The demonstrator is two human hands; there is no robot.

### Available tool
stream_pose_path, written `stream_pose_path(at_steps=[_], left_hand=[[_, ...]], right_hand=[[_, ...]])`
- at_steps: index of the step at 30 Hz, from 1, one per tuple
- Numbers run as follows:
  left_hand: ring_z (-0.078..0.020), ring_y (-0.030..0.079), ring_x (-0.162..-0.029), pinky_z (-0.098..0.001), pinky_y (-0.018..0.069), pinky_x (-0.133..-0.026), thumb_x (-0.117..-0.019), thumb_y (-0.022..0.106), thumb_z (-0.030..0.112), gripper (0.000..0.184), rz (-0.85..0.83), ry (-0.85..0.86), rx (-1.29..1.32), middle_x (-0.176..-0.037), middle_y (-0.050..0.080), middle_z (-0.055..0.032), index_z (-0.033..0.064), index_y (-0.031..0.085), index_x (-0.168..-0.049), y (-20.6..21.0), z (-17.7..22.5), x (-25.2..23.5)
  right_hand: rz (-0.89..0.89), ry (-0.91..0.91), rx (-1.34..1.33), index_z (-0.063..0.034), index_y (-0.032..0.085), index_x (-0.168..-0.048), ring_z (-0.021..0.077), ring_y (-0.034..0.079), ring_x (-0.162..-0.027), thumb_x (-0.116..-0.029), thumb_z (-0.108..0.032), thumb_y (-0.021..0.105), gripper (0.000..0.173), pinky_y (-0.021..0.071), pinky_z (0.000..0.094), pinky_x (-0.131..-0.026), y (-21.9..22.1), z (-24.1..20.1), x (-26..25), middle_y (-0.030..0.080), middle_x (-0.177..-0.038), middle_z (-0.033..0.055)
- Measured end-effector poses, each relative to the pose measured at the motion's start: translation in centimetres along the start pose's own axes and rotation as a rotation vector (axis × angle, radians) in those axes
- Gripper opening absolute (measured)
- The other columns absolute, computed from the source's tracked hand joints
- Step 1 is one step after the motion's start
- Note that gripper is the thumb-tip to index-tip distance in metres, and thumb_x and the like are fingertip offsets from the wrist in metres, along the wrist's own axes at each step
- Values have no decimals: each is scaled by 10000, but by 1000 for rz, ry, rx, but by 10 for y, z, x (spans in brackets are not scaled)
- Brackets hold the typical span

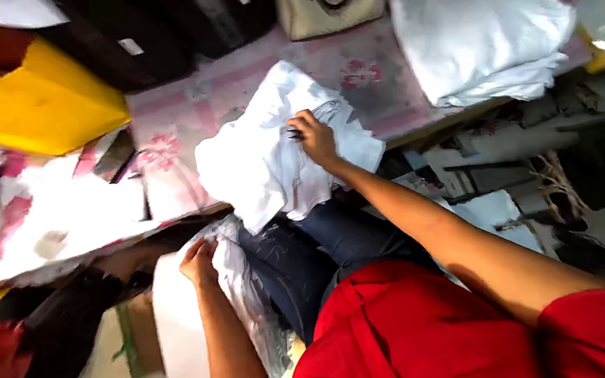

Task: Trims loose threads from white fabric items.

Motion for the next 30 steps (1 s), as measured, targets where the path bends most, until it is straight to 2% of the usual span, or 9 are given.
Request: stream_pose_path(at_steps=[4, 7, 10, 15, 18, 21, 24, 27, 30], left_hand=[[-129, 700, -839, -291, 605, -808, -975, 539, -86, 254, 128, 31, 114, -1039, 678, -157, -142, 568, -1221, -41, 26, 26], [-161, 716, -826, -339, 619, -804, -957, 552, -105, 239, 208, 69, 292, -1007, 706, -145, -121, 601, -1191, -80, 17, 40], [-180, 718, -857, -362, 615, -826, -957, 561, -85, 244, 235, 86, 340, -1041, 707, -153, -97, 621, -1193, -106, 2, 57], [-173, 718, -813, -334, 614, -793, -957, 584, -96, 217, 269, -18, 404, -989, 717, -148, -91, 639, -1167, -114, -10, 82], [-169, 712, -840, -334, 610, -815, -966, 576, -93, 219, 237, -6, 459, -1025, 696, -153, -105, 613, -1181, -94, -4, 68], [-184, 708, -887, -356, 608, -845, -970, 555, -89, 234, 151, 84, 506, -1083, 683, -192, -130, 605, -1195, -58, 12, 20], [-211, 697, -867, -371, 602, -824, -983, 559, -74, 238, 47, 43, 421, -1108, 674, -230, -119, 615, -1210, -9, 12, -31], [-305, 705, -968, -474, 572, -905, -966, 635, 15, 249, -60, -19, 9, -1114, 704, -244, -72, 673, -1196, 37, -13, -64], [-396, 663, -1146, -554, 500, -1033, -998, 623, 122, 267, -252, 60, -502, -1181, 694, -270, -64, 699, -1173, 60, -44, -66]], right_hand=[[-104, 46, 9, -98, 745, -1177, 352, 710, -945, -967, -47, 599, 261, 575, 544, -715, 0, 3, 4, 677, -1230, 184], [-209, 52, 44, -88, 703, -1253, 419, 647, -1088, -1020, -121, 539, 287, 522, 616, -840, -4, 3, 4, 616, -1302, 237], [-216, 52, 55, -39, 702, -1253, 426, 622, -1141, -1024, -119, 509, 311, 506, 569, -925, -8, -8, 2, 602, -1304, 281], [-178, 4, 82, 31, 697, -1224, 423, 616, -1142, -1031, -120, 483, 325, 493, 489, -959, -12, -23, 3, 604, -1271, 318], [-170, 16, 90, 40, 696, -1232, 423, 607, -1179, -1029, -100, 478, 329, 477, 475, -997, -11, -21, 2, 609, -1275, 323], [-193, 38, 62, 35, 684, -1251, 383, 618, -1166, -1035, -112, 480, 331, 493, 443, -994, -8, -11, 4, 611, -1276, 304], [-184, 39, 83, 29, 688, -1251, 395, 620, -1164, -1042, -112, 461, 339, 486, 460, -995, -8, -16, 3, 618, -1272, 303], [-140, 10, 107, 21, 715, -1205, 421, 629, -1131, -1027, -99, 478, 319, 491, 481, -959, -12, -19, 2, 628, -1240, 315], [-129, -15, 89, 30, 720, -1177, 431, 653, -1052, -1015, -83, 484, 307, 519, 500, -894, -12, -20, 2, 633, -1213, 320]])
Point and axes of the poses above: each hand's wrist, its own x-axis away from the middle knuckle, its own y-axis out of the palm, z = x × y, the point moved 4 cm from there along -x, towards the middle knuckle
